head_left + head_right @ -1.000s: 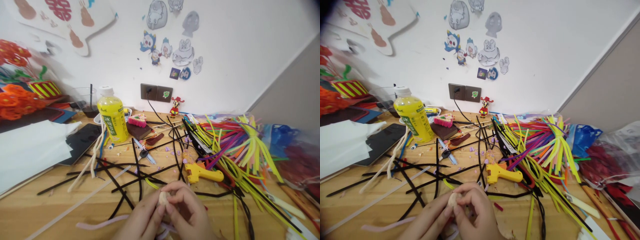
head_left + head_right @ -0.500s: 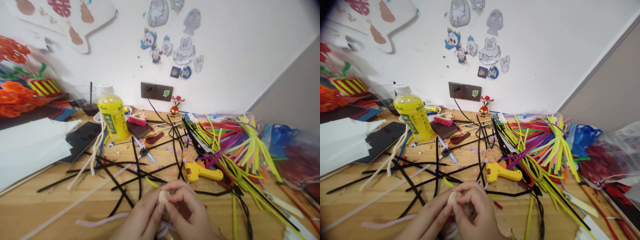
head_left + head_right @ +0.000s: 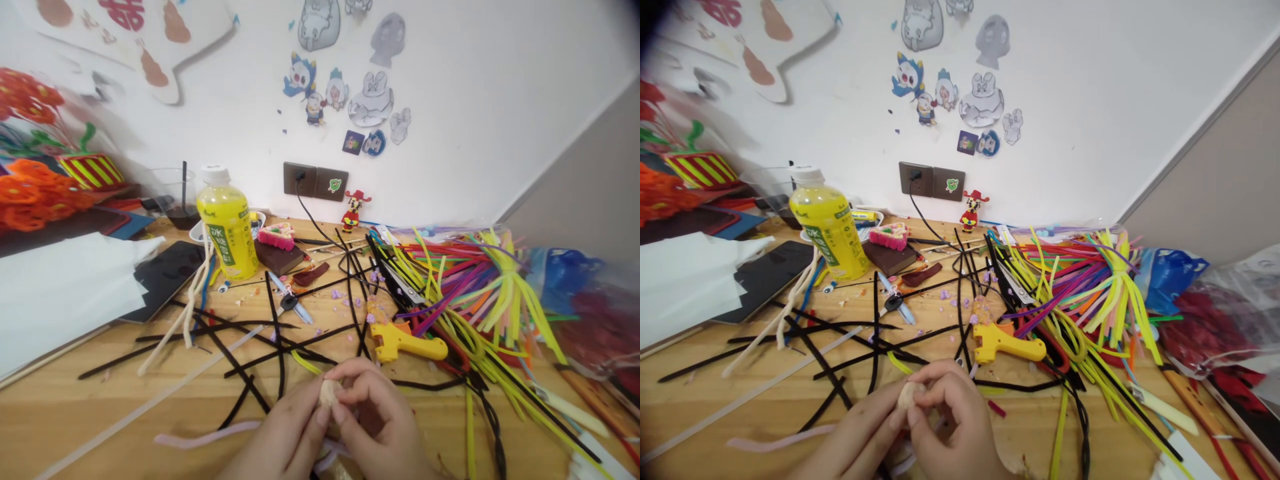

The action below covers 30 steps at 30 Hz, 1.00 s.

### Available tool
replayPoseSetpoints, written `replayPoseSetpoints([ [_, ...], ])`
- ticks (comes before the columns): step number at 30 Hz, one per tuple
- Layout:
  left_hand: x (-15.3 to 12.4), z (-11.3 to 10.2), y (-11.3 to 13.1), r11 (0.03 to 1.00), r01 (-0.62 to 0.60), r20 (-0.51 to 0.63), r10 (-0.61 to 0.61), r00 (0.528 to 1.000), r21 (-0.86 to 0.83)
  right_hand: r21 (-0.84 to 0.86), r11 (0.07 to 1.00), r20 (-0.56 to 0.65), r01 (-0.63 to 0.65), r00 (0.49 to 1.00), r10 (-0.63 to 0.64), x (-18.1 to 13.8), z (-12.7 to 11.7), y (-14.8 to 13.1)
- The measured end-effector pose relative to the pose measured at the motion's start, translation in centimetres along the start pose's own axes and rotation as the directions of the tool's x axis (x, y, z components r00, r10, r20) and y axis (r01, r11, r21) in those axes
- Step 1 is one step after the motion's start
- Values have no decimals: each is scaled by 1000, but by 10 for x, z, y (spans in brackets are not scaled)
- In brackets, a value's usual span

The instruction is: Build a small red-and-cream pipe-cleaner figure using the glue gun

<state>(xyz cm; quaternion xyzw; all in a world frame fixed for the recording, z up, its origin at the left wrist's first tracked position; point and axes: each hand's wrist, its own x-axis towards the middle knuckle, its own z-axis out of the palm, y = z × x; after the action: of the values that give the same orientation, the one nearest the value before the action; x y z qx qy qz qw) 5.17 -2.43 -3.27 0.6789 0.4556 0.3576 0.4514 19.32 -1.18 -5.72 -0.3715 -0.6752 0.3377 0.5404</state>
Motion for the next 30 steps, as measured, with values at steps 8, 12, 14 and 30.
replayPoseSetpoints([
  [8, -1, 2, -13, 998, 62, -3, -62, 998, -8, -20, 1000, 7, 18, 1000, -18, -1, 0, 2],
  [12, -1, 3, -14, 995, 101, 0, -101, 995, 3, -26, 999, 7, 27, 1000, -27, -2, -1, 3],
  [14, 0, 3, -12, 994, 105, -3, -105, 994, -2, -34, 999, 5, 33, 999, -32, -2, -1, 2],
  [30, 1, 2, -7, 999, 31, 6, -31, 1000, -17, -20, 998, -2, 55, 998, -55, -3, 1, 1],
])
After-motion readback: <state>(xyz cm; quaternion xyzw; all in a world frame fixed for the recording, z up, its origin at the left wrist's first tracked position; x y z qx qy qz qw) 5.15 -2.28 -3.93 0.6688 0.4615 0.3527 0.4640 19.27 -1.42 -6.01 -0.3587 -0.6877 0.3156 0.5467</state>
